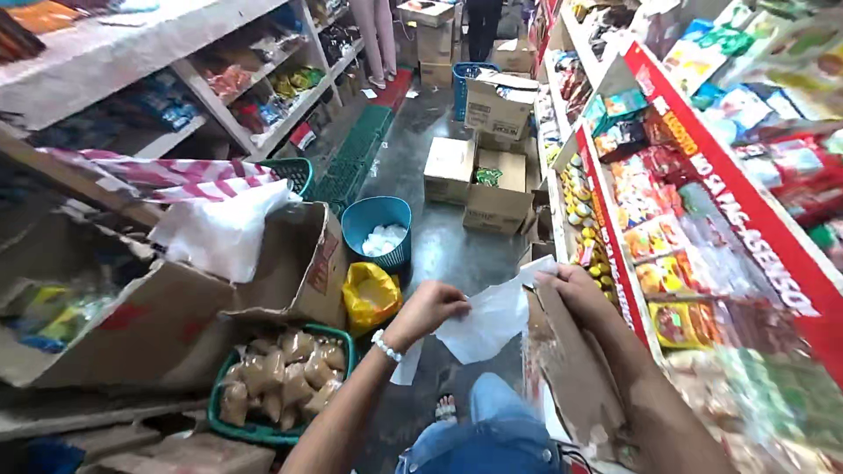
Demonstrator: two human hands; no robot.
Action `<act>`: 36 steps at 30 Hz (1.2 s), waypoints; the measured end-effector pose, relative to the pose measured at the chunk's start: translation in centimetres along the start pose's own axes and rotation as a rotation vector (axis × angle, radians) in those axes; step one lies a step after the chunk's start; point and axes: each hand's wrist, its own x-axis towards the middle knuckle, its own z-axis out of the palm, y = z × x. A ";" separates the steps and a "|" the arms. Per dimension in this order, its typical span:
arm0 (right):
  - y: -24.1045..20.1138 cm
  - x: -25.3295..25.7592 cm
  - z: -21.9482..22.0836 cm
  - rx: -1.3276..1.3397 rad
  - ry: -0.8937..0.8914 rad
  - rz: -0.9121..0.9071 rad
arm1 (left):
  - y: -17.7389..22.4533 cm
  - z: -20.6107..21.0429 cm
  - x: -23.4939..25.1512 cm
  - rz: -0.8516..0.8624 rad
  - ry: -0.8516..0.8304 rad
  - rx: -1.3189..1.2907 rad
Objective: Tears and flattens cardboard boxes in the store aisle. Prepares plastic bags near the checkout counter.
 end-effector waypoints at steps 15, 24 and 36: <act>-4.6 46.5 -0.6 -0.346 -0.383 -0.866 | -7.6 -16.6 36.4 -0.271 0.495 -0.839; -9.5 74.8 2.3 -0.255 -0.512 -1.154 | -16.0 -37.7 47.8 -0.176 0.725 -1.393; -17.1 105.0 -0.9 -0.825 -0.293 -0.447 | -22.7 -71.7 65.3 -0.163 0.715 -1.073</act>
